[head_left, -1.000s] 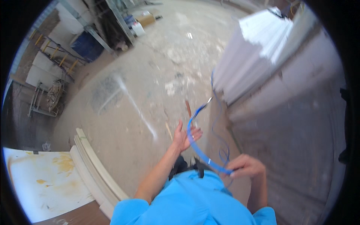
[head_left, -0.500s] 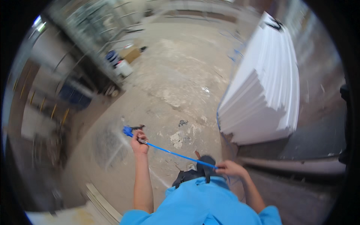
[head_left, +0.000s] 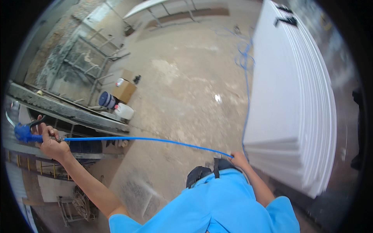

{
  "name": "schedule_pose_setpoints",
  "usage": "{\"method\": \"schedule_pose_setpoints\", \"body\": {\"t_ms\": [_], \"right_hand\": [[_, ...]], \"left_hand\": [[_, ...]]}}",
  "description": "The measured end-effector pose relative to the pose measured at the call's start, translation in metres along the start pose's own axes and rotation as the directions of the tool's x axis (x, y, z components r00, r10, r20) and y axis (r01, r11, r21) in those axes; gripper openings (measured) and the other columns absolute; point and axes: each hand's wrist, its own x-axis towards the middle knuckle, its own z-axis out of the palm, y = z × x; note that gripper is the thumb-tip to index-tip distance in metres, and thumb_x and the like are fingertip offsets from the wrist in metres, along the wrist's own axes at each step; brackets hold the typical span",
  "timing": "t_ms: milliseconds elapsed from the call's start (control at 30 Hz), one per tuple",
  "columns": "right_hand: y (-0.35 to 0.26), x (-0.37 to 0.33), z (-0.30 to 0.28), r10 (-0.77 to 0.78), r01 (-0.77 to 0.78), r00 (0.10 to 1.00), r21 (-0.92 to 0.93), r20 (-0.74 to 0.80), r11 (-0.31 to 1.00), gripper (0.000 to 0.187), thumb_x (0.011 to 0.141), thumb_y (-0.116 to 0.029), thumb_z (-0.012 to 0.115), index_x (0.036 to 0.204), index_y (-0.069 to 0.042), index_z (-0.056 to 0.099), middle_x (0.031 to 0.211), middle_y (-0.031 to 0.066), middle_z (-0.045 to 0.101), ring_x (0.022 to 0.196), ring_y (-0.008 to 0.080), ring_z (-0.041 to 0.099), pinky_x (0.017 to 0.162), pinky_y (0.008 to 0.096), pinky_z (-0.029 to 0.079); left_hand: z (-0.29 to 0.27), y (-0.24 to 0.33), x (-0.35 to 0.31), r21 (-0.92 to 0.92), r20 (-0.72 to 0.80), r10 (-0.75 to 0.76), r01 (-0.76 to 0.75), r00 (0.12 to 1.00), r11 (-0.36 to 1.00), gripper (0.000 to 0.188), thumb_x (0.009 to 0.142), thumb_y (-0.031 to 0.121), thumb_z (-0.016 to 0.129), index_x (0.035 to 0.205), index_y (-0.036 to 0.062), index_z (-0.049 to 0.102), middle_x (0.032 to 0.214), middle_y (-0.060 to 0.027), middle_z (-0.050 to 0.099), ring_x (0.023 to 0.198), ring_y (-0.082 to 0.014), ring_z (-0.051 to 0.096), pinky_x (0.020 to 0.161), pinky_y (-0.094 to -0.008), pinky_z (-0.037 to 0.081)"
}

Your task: The person carries a large white panel and places it on a metal stand. They then use a blue air blow gun to blow air across the panel's surface, moving the tool systematically while wiping with their hand. The person also wipes the edges and underside of the panel with a cloth.

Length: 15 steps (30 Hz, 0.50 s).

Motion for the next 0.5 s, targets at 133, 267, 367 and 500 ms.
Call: {"method": "schedule_pose_setpoints", "body": {"t_ms": [133, 267, 367, 500], "right_hand": [[-0.079, 0.149, -0.081, -0.038, -0.106, 0.945, 0.414, 0.325, 0.904, 0.035, 0.096, -0.037, 0.076, 0.102, -0.003, 0.077, 0.077, 0.0085, 0.071, 0.073, 0.0191, 0.070, 0.066, 0.0358, 0.054], [-0.186, 0.291, -0.153, -0.289, 0.117, 0.908, 0.480, 0.303, 0.869, 0.038, 0.097, -0.043, 0.076, 0.102, -0.005, 0.077, 0.073, 0.0010, 0.065, 0.069, 0.0101, 0.062, 0.061, 0.0283, 0.048], [-0.253, 0.384, -0.195, -0.359, 0.102, 0.886, 0.632, 0.293, 0.769, 0.036, 0.100, -0.043, 0.073, 0.105, -0.007, 0.076, 0.076, -0.0001, 0.066, 0.070, 0.0104, 0.063, 0.062, 0.0277, 0.049], [-0.304, 0.483, -0.243, -0.237, 0.053, 0.943, 0.597, 0.233, 0.801, 0.045, 0.102, -0.046, 0.069, 0.120, -0.005, 0.073, 0.095, 0.0074, 0.073, 0.087, 0.0132, 0.070, 0.079, 0.0301, 0.057]], "left_hand": [[0.056, -0.061, 0.050, 0.144, -0.080, -0.052, 0.063, 0.995, 0.988, 0.036, 0.107, 0.010, 0.062, 0.142, 0.0064, 0.060, 0.092, 0.0045, 0.060, 0.063, -0.0026, 0.040, 0.049, -0.0217, 0.031], [0.117, -0.173, 0.067, 0.052, -0.079, -0.103, 0.108, 0.991, 0.993, 0.033, 0.109, 0.013, 0.061, 0.142, 0.0110, 0.060, 0.101, 0.0065, 0.064, 0.061, -0.0010, 0.039, 0.047, -0.0207, 0.033], [0.173, -0.275, 0.088, 0.036, -0.046, -0.388, 0.390, 0.920, 0.920, 0.039, 0.109, 0.014, 0.062, 0.147, 0.0110, 0.055, 0.120, 0.0072, 0.064, 0.062, 0.0007, 0.040, 0.046, -0.0183, 0.034], [0.296, -0.403, 0.113, -0.011, 0.213, -0.611, 0.627, 0.762, 0.779, 0.040, 0.107, 0.027, 0.067, 0.142, 0.0111, 0.057, 0.095, 0.0058, 0.058, 0.059, 0.0009, 0.042, 0.043, -0.0191, 0.033]]}}
